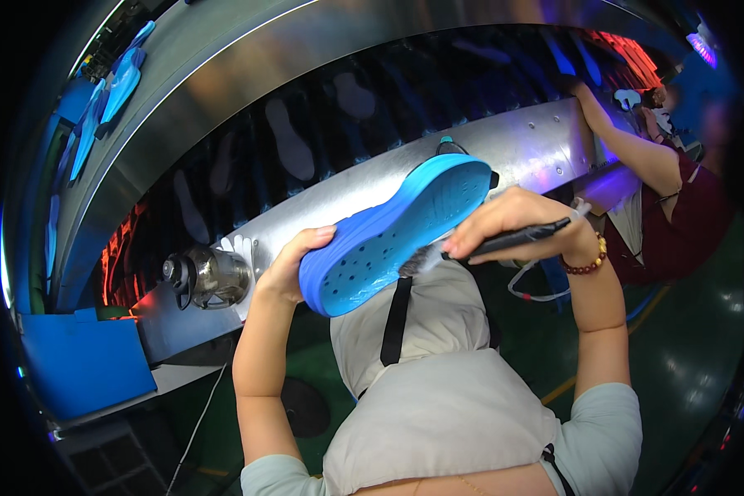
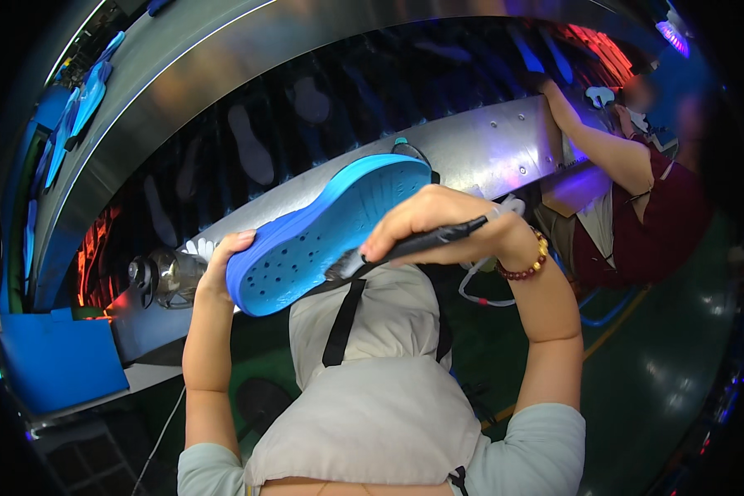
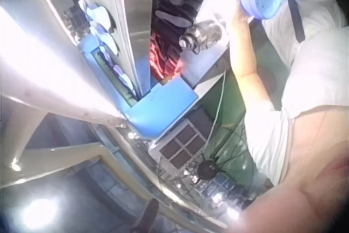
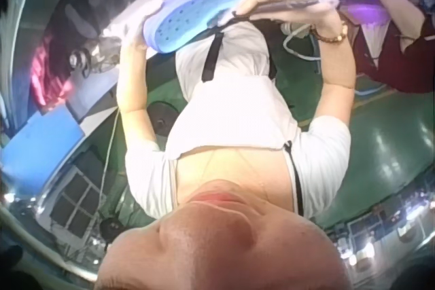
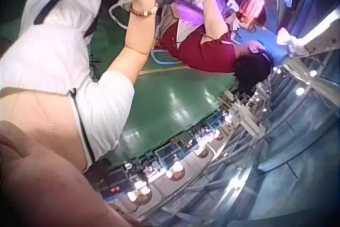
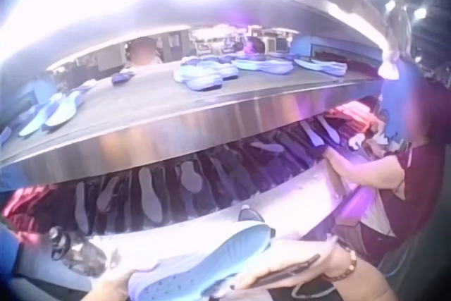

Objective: The person repeatedly picks up blue shoe insoles from a conveyor belt, uses a brush to scrub the underside of each insole, and places them back on the belt. The process is repeated for multiple insoles throughout the clip.

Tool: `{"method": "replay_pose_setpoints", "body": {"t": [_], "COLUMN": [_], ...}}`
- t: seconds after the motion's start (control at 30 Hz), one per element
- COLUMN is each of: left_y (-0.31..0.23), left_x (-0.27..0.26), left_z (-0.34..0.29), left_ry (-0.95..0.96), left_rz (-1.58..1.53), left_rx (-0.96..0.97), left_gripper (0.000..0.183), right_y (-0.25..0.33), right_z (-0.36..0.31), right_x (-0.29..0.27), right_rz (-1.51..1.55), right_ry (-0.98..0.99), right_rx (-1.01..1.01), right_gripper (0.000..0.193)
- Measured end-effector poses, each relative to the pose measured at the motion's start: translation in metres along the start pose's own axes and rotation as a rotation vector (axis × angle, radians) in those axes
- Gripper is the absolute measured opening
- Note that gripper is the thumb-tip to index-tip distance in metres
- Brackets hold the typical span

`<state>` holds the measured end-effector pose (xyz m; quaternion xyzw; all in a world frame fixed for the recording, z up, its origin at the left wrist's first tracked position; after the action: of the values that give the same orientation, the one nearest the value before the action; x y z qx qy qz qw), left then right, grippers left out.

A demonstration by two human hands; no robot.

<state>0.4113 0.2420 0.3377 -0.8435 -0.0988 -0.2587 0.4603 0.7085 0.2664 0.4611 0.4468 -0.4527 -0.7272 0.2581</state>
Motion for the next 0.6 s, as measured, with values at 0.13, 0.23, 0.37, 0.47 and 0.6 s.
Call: {"method": "replay_pose_setpoints", "body": {"t": [0.13, 0.23, 0.37, 0.47, 0.6], "left_y": [-0.011, -0.013, -0.019, 0.007, 0.037], "left_x": [0.020, -0.003, 0.015, 0.040, 0.075], "left_z": [-0.014, -0.016, -0.003, 0.032, 0.049], "left_ry": [-0.171, -0.045, 0.127, 0.164, 0.231], "left_rz": [-0.110, -0.157, -0.300, -0.446, -0.494], "left_rx": [-0.049, 0.098, 0.233, 0.395, 0.311], "left_gripper": [0.052, 0.052, 0.057, 0.067, 0.084], "right_y": [-0.010, -0.019, 0.017, 0.009, -0.047], "right_z": [-0.008, -0.013, -0.020, -0.004, 0.017], "right_x": [-0.008, 0.003, 0.009, 0.016, 0.032], "right_rz": [0.100, 0.058, 0.063, 0.116, 0.207], "right_ry": [-0.257, -0.246, -0.305, -0.482, -0.575], "right_rx": [0.057, 0.067, -0.028, 0.063, 0.390], "right_gripper": [0.023, 0.022, 0.021, 0.023, 0.020]}}
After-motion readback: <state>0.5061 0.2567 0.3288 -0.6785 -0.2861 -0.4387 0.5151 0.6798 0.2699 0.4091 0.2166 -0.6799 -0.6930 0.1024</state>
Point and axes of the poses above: each hand's wrist, its own z-axis towards the middle knuckle, its own x-axis out of the palm, y = z × x, the point moved 4 cm from there along z, towards the middle knuckle, and after that the axes turned 3 degrees about x, right-handed, at the moved point
